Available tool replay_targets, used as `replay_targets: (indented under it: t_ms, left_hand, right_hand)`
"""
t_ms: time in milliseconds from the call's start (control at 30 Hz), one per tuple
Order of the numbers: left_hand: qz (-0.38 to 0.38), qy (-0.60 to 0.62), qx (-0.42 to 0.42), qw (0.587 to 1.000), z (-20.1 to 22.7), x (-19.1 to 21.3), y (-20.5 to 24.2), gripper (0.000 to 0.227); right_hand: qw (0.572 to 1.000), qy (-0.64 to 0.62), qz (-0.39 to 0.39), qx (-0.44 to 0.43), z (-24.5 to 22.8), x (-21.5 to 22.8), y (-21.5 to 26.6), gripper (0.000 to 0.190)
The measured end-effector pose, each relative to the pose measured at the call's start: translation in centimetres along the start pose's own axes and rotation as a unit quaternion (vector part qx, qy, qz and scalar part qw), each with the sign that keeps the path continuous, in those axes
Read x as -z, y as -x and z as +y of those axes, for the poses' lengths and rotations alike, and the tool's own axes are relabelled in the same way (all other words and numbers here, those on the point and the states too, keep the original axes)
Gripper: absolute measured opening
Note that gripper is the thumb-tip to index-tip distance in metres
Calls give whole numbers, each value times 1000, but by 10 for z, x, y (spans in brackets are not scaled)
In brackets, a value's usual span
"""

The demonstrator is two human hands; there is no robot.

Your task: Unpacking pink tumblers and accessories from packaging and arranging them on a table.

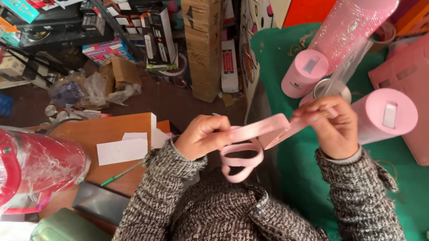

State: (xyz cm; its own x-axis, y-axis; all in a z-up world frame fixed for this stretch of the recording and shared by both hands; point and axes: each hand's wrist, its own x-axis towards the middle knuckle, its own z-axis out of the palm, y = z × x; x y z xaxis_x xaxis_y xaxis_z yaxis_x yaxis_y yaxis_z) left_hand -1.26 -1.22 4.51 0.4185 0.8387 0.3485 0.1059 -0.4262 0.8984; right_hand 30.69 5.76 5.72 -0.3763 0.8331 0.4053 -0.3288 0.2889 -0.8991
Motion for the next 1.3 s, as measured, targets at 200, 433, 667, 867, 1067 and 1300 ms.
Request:
replay_targets:
  t_ms: [200, 433, 667, 867, 1067, 1300]
  left_hand:
    - [-43, 76, 91, 992, -5, -8, 1, 27]
    - [-116, 216, 105, 964, -1, -50, -22, 27]
    - [-66, 171, 57, 981, 21, -39, -27, 30]
    - [-39, 236, 78, 968, 16, -41, -30, 38]
    - [-46, 234, 60, 969, -14, -50, -33, 39]
    - [-26, 141, 78, 987, 7, -40, -41, 24]
  right_hand:
    - [978, 185, 63, 71, 14, 4, 10, 6]
    - [921, 345, 16, 179, -1, -29, 15, 12]
    - [998, 64, 15, 16, 19, -5, 17, 37]
    - [954, 292, -18, 70, 27, -6, 13, 54]
    - [832, 506, -166, 159, 15, -1, 3, 43]
    - [976, 31, -164, -140, 35, 23, 7, 39]
